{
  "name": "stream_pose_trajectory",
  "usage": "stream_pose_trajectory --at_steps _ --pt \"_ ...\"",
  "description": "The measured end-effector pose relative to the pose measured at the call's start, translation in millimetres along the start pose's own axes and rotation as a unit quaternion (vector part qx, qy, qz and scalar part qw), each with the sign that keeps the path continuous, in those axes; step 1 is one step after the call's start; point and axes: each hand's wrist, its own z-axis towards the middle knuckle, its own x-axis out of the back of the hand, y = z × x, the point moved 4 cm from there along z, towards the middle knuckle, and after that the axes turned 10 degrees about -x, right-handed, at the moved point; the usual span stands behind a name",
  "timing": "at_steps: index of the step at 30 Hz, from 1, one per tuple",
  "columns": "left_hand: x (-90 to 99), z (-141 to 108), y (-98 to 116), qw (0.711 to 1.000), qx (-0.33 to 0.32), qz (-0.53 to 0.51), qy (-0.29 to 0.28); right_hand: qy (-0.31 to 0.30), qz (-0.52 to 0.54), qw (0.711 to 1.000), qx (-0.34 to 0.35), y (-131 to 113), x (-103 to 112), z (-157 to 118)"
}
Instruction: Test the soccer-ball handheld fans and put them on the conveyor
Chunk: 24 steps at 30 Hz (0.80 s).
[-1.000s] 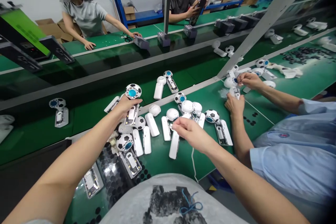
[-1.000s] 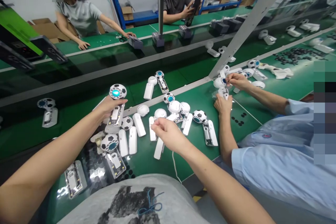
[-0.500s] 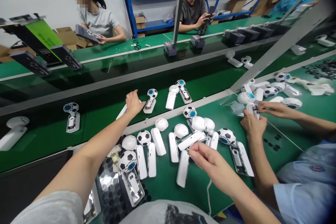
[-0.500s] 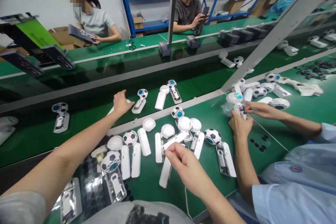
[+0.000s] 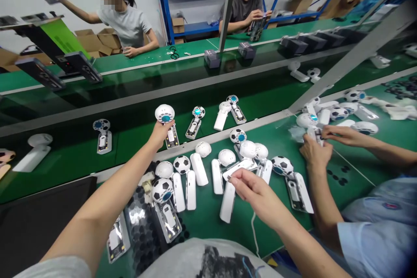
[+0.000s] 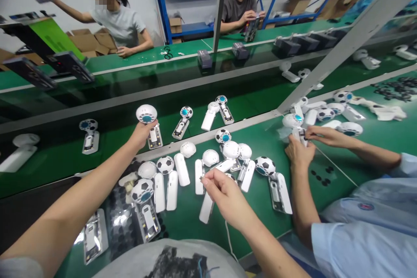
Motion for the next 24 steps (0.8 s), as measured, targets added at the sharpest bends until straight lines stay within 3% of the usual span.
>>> stream_pose_trajectory --at_steps 3,7,15,24 --pt "-8.5 -43.1 30.1 0.992 0.006 -0.127 0.0 -0.007 -0.011 1.0 0.022 -6.6 -10.7 -2.5" --pt "-14.2 -104.5 55.1 0.96 0.069 -0.271 0.012 -0.033 -0.037 0.997 0.063 -24.8 -28.8 -14.2" --pt "0.7 -194.1 86.4 0.979 0.033 -0.2 0.008 -0.098 -0.092 0.98 0.147 -49.8 -56.0 -49.0" --pt "23.0 -241.0 128.7 0.983 -0.003 -0.179 -0.045 -0.093 -0.142 0.97 0.173 -55.8 -81.2 -84.1"
